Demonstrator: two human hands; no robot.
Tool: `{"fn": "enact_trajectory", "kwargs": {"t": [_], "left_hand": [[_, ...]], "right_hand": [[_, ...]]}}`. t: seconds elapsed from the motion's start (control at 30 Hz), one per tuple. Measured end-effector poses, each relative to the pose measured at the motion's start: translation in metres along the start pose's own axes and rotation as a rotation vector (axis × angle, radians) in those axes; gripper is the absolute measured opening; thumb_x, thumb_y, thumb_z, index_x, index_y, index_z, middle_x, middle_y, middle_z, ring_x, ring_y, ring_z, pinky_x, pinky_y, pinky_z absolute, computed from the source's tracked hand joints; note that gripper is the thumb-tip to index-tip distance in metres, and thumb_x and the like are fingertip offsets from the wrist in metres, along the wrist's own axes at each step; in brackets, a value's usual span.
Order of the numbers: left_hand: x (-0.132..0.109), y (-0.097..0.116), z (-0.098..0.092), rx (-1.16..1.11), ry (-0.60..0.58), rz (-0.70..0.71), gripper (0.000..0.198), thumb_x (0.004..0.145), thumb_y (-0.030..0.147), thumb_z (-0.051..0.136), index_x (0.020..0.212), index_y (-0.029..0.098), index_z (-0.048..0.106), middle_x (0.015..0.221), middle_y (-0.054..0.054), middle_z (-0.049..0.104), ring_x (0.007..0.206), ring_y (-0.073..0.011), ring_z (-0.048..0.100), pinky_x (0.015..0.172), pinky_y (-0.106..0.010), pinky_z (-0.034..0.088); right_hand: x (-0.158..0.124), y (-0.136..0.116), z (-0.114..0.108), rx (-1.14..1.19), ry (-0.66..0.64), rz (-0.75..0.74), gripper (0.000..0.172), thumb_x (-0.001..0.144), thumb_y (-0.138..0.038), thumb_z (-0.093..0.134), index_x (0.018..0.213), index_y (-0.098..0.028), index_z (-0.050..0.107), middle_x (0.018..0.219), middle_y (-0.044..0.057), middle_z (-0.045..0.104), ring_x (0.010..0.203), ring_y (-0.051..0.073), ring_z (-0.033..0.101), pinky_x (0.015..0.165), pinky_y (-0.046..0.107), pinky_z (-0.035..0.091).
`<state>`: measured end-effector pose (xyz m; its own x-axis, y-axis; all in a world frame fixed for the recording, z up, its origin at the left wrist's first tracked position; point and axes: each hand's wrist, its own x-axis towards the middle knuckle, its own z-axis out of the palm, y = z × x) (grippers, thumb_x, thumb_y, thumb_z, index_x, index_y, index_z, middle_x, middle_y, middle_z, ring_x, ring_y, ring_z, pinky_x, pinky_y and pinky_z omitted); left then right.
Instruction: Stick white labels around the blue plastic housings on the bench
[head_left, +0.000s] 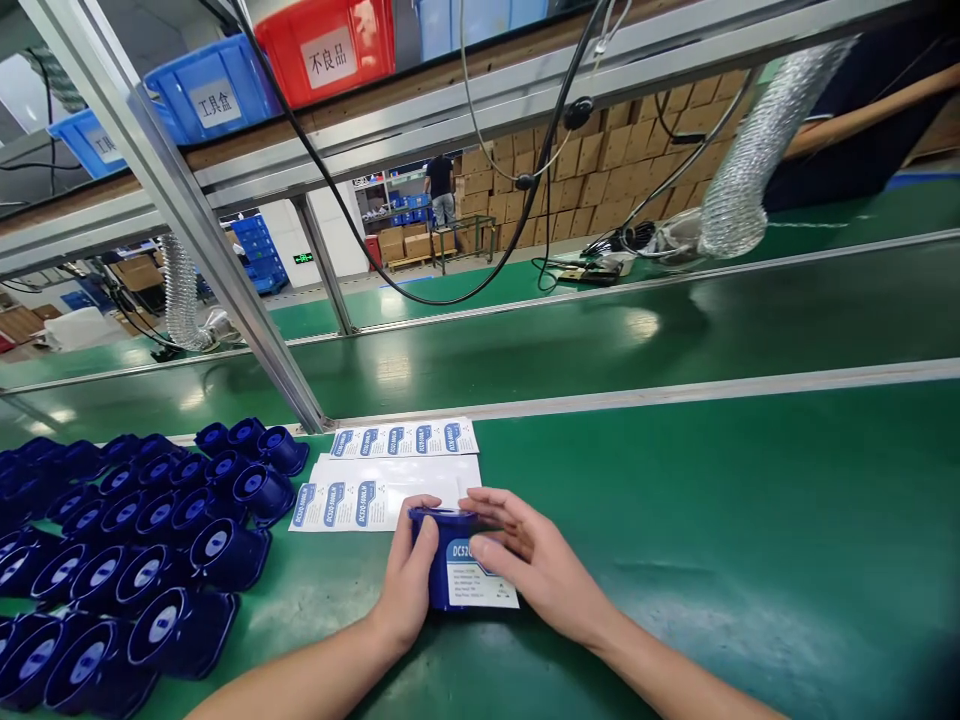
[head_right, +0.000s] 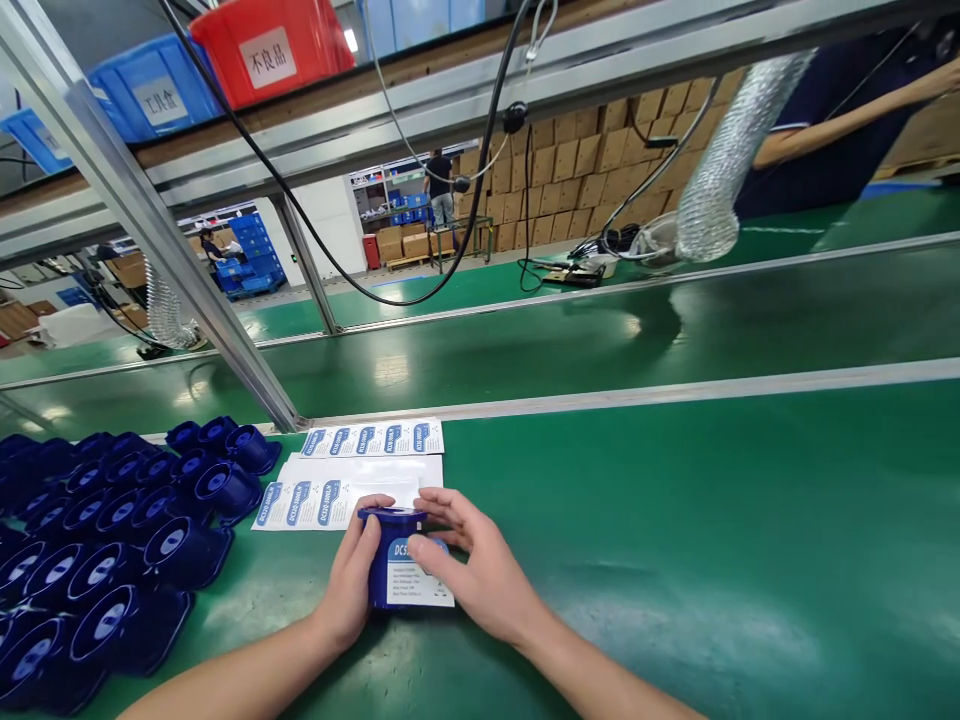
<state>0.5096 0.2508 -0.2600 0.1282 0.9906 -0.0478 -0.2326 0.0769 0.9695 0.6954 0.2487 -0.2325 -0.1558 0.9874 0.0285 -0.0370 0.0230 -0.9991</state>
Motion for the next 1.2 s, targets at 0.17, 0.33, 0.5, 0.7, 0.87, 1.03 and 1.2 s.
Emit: {"fn": "enact_trajectory", "kwargs": {"t": [0.17, 0.33, 0.5, 0.7, 0.87, 1.03, 1.2], "left_hand": [[-0.005, -0.002, 0.002, 0.083, -0.046, 0.099, 0.045, 0.094, 0.064, 0.066, 0.115, 0.025, 0.061, 0.11, -0.005, 0.068, 0.106, -0.0259, 0.062, 0.101, -0.039, 0.049], [-0.004, -0.001, 0.001, 0.054, -0.045, 0.086, 0.04, 0.096, 0.061, 0.066, 0.112, 0.025, 0.06, 0.105, -0.003, 0.064, 0.101, -0.0232, 0.061, 0.094, -0.037, 0.051], [-0.003, 0.0, 0.002, 0.009, -0.009, 0.034, 0.042, 0.094, 0.063, 0.067, 0.109, 0.025, 0.058, 0.104, -0.002, 0.062, 0.1, -0.0223, 0.059, 0.092, -0.036, 0.051], [-0.005, -0.004, -0.003, 0.133, -0.078, 0.169, 0.04, 0.099, 0.06, 0.061, 0.116, 0.024, 0.058, 0.109, -0.004, 0.062, 0.103, -0.0227, 0.058, 0.096, -0.036, 0.05], [-0.011, -0.011, -0.008, 0.183, -0.12, 0.238, 0.041, 0.102, 0.06, 0.056, 0.119, 0.023, 0.058, 0.107, -0.005, 0.063, 0.099, -0.0218, 0.059, 0.093, -0.034, 0.05], [-0.009, -0.01, -0.002, 0.058, -0.051, 0.218, 0.044, 0.098, 0.062, 0.062, 0.121, 0.024, 0.058, 0.117, -0.006, 0.065, 0.111, -0.0237, 0.061, 0.101, -0.036, 0.049], [0.0, 0.0, 0.008, -0.331, 0.009, 0.152, 0.063, 0.086, 0.069, 0.074, 0.126, 0.032, 0.043, 0.13, -0.008, 0.066, 0.121, -0.0285, 0.065, 0.105, -0.045, 0.051]], "right_hand": [[-0.004, 0.002, 0.012, -0.054, -0.053, 0.044, 0.05, 0.076, -0.04, 0.084, 0.12, -0.02, 0.071, 0.117, 0.012, 0.08, 0.109, 0.033, 0.074, 0.1, 0.047, 0.059], [-0.011, 0.005, 0.015, -0.23, -0.057, 0.039, 0.065, 0.07, -0.035, 0.087, 0.13, -0.023, 0.064, 0.125, 0.009, 0.076, 0.114, 0.032, 0.07, 0.1, 0.045, 0.057], [-0.014, 0.003, 0.02, -0.306, -0.06, 0.077, 0.083, 0.061, -0.032, 0.091, 0.137, -0.025, 0.056, 0.131, 0.01, 0.072, 0.116, 0.033, 0.068, 0.098, 0.045, 0.056], [-0.009, -0.003, 0.016, -0.132, -0.04, 0.075, 0.058, 0.062, -0.033, 0.09, 0.114, -0.019, 0.068, 0.11, 0.008, 0.08, 0.105, 0.032, 0.073, 0.094, 0.043, 0.057], [-0.009, -0.007, 0.013, -0.087, -0.062, 0.036, 0.038, 0.068, -0.039, 0.088, 0.095, -0.018, 0.073, 0.1, 0.01, 0.083, 0.097, 0.034, 0.077, 0.089, 0.044, 0.06], [-0.002, -0.002, 0.005, 0.001, -0.033, -0.015, 0.048, 0.075, -0.048, 0.085, 0.112, -0.019, 0.074, 0.108, 0.013, 0.082, 0.105, 0.035, 0.076, 0.094, 0.047, 0.059], [0.0, 0.015, 0.013, 0.237, -0.103, -0.065, 0.084, 0.069, -0.039, 0.091, 0.142, -0.026, 0.052, 0.136, 0.013, 0.072, 0.121, 0.033, 0.07, 0.101, 0.047, 0.058]]}}
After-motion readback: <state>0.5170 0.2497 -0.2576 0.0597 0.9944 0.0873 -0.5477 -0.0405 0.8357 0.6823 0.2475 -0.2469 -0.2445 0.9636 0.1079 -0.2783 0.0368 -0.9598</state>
